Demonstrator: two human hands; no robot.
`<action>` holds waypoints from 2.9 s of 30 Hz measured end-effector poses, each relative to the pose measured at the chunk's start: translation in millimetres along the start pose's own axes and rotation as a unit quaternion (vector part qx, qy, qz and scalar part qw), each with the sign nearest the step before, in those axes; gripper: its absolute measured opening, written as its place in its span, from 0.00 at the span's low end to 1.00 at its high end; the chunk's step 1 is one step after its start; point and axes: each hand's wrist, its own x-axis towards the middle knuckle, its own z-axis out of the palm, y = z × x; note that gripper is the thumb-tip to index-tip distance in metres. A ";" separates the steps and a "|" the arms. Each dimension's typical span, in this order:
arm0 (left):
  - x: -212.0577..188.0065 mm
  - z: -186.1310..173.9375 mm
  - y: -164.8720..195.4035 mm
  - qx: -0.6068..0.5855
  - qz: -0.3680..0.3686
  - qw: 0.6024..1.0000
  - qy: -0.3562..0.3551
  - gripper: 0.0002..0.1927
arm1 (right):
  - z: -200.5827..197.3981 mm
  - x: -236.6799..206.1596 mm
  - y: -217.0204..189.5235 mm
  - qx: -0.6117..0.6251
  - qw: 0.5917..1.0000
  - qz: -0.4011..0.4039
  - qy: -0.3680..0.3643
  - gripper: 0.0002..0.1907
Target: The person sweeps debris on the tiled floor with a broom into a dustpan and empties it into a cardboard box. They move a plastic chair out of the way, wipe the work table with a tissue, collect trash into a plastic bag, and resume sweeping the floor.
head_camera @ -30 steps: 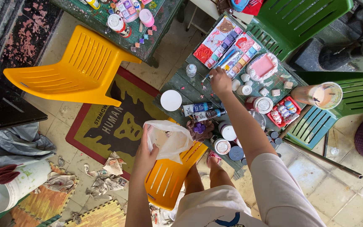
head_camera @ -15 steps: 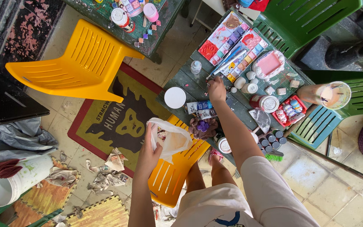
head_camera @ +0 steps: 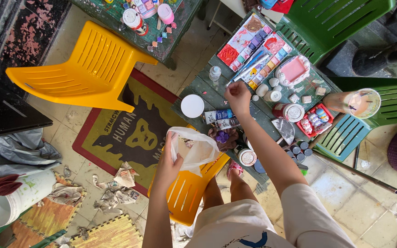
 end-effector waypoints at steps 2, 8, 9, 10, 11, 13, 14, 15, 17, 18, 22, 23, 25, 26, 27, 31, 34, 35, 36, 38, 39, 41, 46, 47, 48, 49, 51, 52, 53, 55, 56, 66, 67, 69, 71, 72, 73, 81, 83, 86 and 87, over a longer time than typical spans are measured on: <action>1.9 2.1 -0.2 0.005 -0.028 1.000 0.000 0.44 | -8.5 -32.6 -26.2 0.157 0.984 -0.025 -0.080 0.09; 8.2 13.5 2.4 -0.038 0.023 0.999 0.005 0.44 | -24.4 -115.3 -90.7 -0.088 0.881 -0.289 -0.365 0.11; 8.6 14.3 3.8 -0.045 0.034 0.998 0.006 0.45 | -25.0 -118.9 -92.5 -0.093 0.873 -0.301 -0.374 0.12; 8.3 14.0 5.1 -0.041 0.016 0.999 0.005 0.45 | -21.8 -115.7 -90.8 -0.098 0.864 -0.312 -0.382 0.13; 8.4 12.8 6.5 -0.036 0.000 0.999 0.004 0.45 | -20.6 -108.8 -86.4 -0.107 0.898 -0.259 -0.339 0.11; 6.8 8.1 8.8 -0.027 -0.030 0.999 0.000 0.44 | -20.0 -88.9 -69.7 -0.123 0.949 -0.143 -0.253 0.07; 5.8 5.4 9.5 -0.025 -0.042 0.999 -0.003 0.44 | -12.9 -72.9 -58.2 -0.157 0.956 -0.130 -0.210 0.08; 5.1 3.9 9.8 -0.022 -0.053 0.998 -0.005 0.44 | -4.1 -54.4 -46.5 -0.191 0.960 -0.117 -0.167 0.10; 4.4 3.1 9.2 -0.015 -0.043 0.999 -0.001 0.44 | 17.1 -25.1 -23.0 -0.248 0.937 -0.166 -0.181 0.19; 3.3 2.7 7.8 -0.010 -0.039 0.999 0.002 0.44 | 27.4 -14.6 -11.1 -0.310 0.904 -0.238 -0.174 0.24; -5.2 6.1 1.5 -0.032 -0.014 0.999 0.016 0.44 | 65.5 9.1 23.3 -0.473 0.792 -0.342 -0.179 0.20; -8.1 7.0 0.5 -0.038 -0.021 0.999 0.014 0.44 | 69.6 9.8 28.0 -0.499 0.780 -0.327 -0.189 0.13; -11.1 8.0 -0.8 -0.042 -0.024 0.999 0.013 0.44 | 73.0 9.2 37.3 -0.534 0.771 -0.284 -0.200 0.08; -13.2 8.3 -0.6 -0.041 -0.022 0.999 0.013 0.44 | 73.3 8.9 40.2 -0.551 0.765 -0.263 -0.206 0.06; -14.2 8.2 -0.2 -0.041 -0.021 0.999 0.013 0.45 | 72.0 8.6 42.4 -0.549 0.767 -0.267 -0.200 0.05; -13.1 8.6 2.8 -0.059 -0.038 0.998 0.000 0.45 | 63.1 10.2 39.8 -0.526 0.807 -0.226 -0.144 0.02; -9.6 11.8 4.6 -0.054 -0.039 0.998 -0.005 0.45 | 54.6 3.3 19.5 -0.259 0.958 -0.119 -0.036 0.05; -8.7 13.1 4.9 -0.048 -0.055 0.997 -0.008 0.45 | 50.9 0.3 6.3 -0.120 0.990 -0.073 0.008 0.06; -7.8 14.3 5.2 -0.041 -0.067 0.997 -0.011 0.45 | 43.4 -9.2 -8.3 -0.012 0.997 -0.077 -0.010 0.08; -5.6 16.8 5.6 -0.041 -0.016 0.999 -0.001 0.45 | 21.1 -48.2 -39.0 0.112 0.985 -0.110 -0.070 0.09; -4.9 18.4 5.9 -0.043 0.009 0.999 0.002 0.45 | 7.7 -74.7 -53.9 0.125 0.976 -0.137 -0.111 0.08; -4.2 21.7 6.3 -0.054 0.011 0.998 -0.001 0.45 | -10.0 -112.3 -78.9 -0.055 0.940 -0.251 -0.225 0.09; -5.3 26.4 4.1 -0.061 -0.023 0.998 -0.007 0.45 | -29.5 -124.5 -71.7 -0.142 0.890 -0.319 -0.294 0.15; -5.7 25.2 2.6 -0.053 -0.012 0.999 -0.004 0.45 | -35.9 -112.1 -58.7 -0.216 0.902 -0.281 -0.244 0.15; -6.3 23.8 1.1 -0.047 0.000 0.999 -0.001 0.45 | -43.7 -94.7 -44.1 -0.288 0.906 -0.241 -0.193 0.15; -7.8 22.7 -0.4 -0.044 0.007 0.999 0.004 0.45 | -47.5 -81.7 -27.7 -0.391 0.876 -0.189 -0.211 0.16; -8.7 19.3 -3.8 -0.037 0.025 0.999 0.015 0.46 | -50.2 -61.9 3.7 -0.559 0.774 -0.143 -0.262 0.15; -8.8 16.9 -5.4 -0.041 0.021 0.999 0.019 0.45 | -48.8 -54.4 16.2 -0.625 0.706 -0.148 -0.298 0.14; -10.7 13.9 -7.1 -0.044 0.014 0.999 0.023 0.45 | -45.7 -49.6 26.3 -0.655 0.674 -0.166 -0.297 0.12; -13.2 8.4 -10.3 -0.040 -0.029 0.998 0.027 0.45 | -39.7 -41.6 28.8 -0.711 0.606 -0.203 -0.293 0.08; -15.4 5.1 -11.8 -0.033 -0.068 0.997 0.027 0.45 | -37.8 -38.2 29.2 -0.720 0.587 -0.207 -0.306 0.07; -22.6 -4.3 -18.3 -0.058 -0.074 0.995 0.036 0.46 | -15.2 -35.2 16.6 -0.657 0.601 -0.398 -0.219 0.20; -22.0 -3.6 -18.0 -0.057 -0.070 0.995 0.036 0.46 | -11.2 -32.7 19.5 -0.664 0.599 -0.394 -0.212 0.17; -20.8 -2.2 -17.4 -0.053 -0.062 0.996 0.036 0.45 | -4.5 -28.5 24.3 -0.653 0.640 -0.308 -0.264 0.27; -19.8 -1.2 -17.3 -0.044 -0.092 0.994 0.031 0.45 | 0.3 -24.5 26.2 -0.646 0.668 -0.223 -0.296 0.33; -19.8 -1.4 -17.6 -0.039 -0.108 0.993 0.028 0.46 | -0.3 -22.6 26.1 -0.646 0.677 -0.180 -0.305 0.35; -19.7 -1.7 -18.0 -0.046 -0.090 0.995 0.027 0.46 | -1.2 -20.8 25.5 -0.644 0.684 -0.138 -0.312 0.37; -17.8 -2.2 -20.3 -0.049 -0.050 0.997 0.018 0.45 | -9.9 -0.1 17.8 -0.414 0.897 -0.079 -0.136 0.29; -17.4 0.8 -19.0 -0.048 -0.047 0.998 0.021 0.46 | -6.5 1.5 15.4 -0.358 0.908 -0.150 -0.155 0.29; -17.1 1.9 -17.9 -0.052 -0.051 0.997 0.020 0.46 | -5.2 2.8 7.9 -0.310 0.904 -0.236 -0.177 0.29; -17.0 1.5 -18.1 -0.055 -0.055 0.997 0.019 0.46 | -7.4 3.6 5.7 -0.292 0.920 -0.196 -0.173 0.25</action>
